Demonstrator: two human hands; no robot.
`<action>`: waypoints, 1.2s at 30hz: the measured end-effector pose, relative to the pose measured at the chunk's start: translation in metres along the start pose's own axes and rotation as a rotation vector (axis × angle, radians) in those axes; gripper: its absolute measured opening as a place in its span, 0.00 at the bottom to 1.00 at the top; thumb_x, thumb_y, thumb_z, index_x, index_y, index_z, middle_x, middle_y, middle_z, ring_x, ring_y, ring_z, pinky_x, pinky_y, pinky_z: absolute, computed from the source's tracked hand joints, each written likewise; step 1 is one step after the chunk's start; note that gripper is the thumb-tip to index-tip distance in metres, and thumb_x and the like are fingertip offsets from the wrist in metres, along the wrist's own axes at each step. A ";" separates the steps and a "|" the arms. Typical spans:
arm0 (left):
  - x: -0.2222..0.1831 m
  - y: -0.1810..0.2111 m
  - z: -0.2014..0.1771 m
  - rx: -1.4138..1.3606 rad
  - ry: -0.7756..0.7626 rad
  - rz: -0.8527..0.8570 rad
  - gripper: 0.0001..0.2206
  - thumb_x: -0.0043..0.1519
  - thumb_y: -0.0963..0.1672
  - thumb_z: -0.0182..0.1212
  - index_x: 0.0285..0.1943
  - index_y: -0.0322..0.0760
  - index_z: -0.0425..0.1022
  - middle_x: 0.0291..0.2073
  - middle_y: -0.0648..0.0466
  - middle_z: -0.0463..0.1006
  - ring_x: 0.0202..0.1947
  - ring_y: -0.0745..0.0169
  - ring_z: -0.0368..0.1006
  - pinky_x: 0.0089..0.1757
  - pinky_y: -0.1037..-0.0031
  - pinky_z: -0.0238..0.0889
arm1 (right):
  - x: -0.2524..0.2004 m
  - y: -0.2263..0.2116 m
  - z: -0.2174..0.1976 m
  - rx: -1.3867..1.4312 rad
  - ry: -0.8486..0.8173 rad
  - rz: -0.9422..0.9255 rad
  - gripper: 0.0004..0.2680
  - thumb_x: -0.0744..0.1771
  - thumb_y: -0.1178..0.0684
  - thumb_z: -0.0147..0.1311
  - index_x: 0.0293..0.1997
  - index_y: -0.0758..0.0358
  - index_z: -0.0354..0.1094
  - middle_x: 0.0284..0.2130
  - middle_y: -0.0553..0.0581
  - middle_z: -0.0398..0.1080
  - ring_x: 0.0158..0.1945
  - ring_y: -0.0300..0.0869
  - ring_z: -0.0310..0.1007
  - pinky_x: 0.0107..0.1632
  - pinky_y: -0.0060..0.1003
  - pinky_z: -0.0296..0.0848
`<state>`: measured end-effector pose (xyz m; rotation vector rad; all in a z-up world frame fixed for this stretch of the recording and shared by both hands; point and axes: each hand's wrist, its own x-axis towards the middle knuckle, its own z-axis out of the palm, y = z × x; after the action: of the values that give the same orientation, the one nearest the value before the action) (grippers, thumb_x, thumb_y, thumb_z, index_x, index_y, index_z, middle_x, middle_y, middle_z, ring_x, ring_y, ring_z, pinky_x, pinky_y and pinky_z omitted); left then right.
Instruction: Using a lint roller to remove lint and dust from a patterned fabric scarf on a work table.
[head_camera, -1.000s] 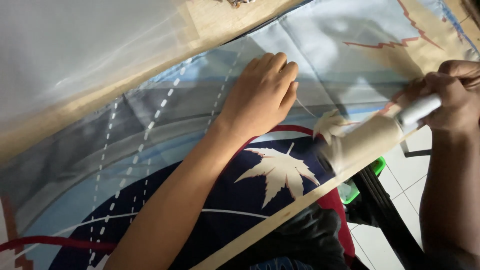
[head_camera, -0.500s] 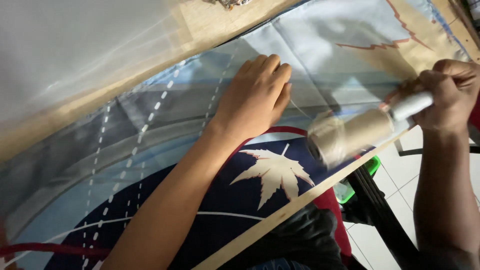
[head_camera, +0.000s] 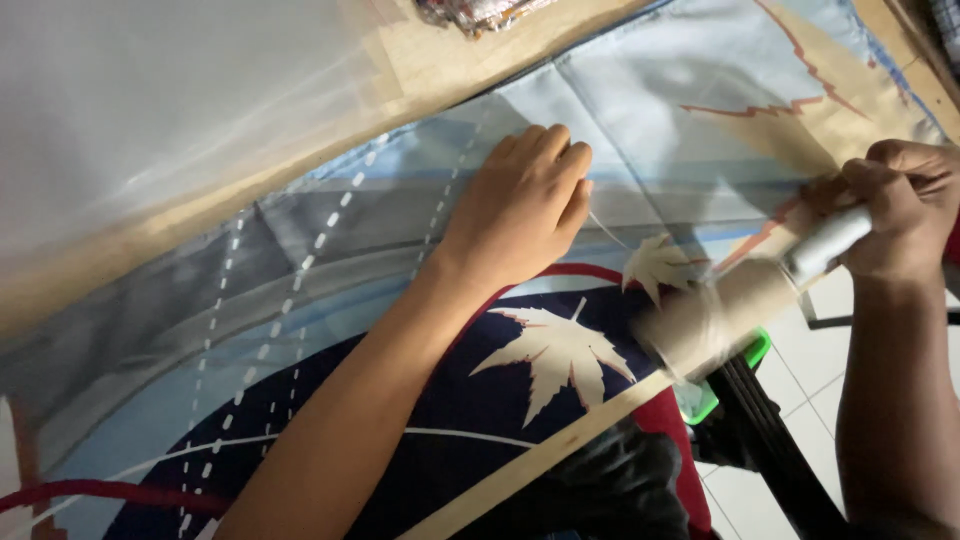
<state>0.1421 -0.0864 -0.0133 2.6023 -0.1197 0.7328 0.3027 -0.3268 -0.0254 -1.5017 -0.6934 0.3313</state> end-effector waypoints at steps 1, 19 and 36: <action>0.000 0.000 0.000 -0.008 0.000 0.005 0.05 0.50 0.39 0.47 0.23 0.33 0.57 0.20 0.51 0.59 0.22 0.57 0.57 0.28 0.69 0.54 | 0.000 -0.003 0.006 -0.146 0.053 -0.008 0.12 0.61 0.67 0.35 0.12 0.65 0.43 0.12 0.58 0.49 0.15 0.40 0.52 0.19 0.31 0.53; 0.000 0.001 -0.002 -0.036 0.028 -0.005 0.05 0.50 0.39 0.46 0.22 0.33 0.57 0.20 0.51 0.58 0.22 0.55 0.57 0.28 0.68 0.53 | 0.004 -0.013 0.014 -0.217 0.111 0.043 0.13 0.61 0.64 0.38 0.12 0.60 0.43 0.10 0.50 0.47 0.12 0.32 0.45 0.17 0.26 0.46; -0.004 0.001 0.001 -0.030 0.061 0.005 0.05 0.50 0.39 0.46 0.22 0.32 0.57 0.19 0.50 0.58 0.22 0.55 0.57 0.28 0.68 0.53 | 0.005 -0.011 0.017 -0.057 0.154 0.078 0.11 0.60 0.62 0.36 0.12 0.60 0.43 0.09 0.48 0.42 0.12 0.34 0.45 0.18 0.29 0.52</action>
<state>0.1392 -0.0881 -0.0161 2.5494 -0.1175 0.8049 0.2938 -0.3113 -0.0145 -1.5936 -0.5264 0.2534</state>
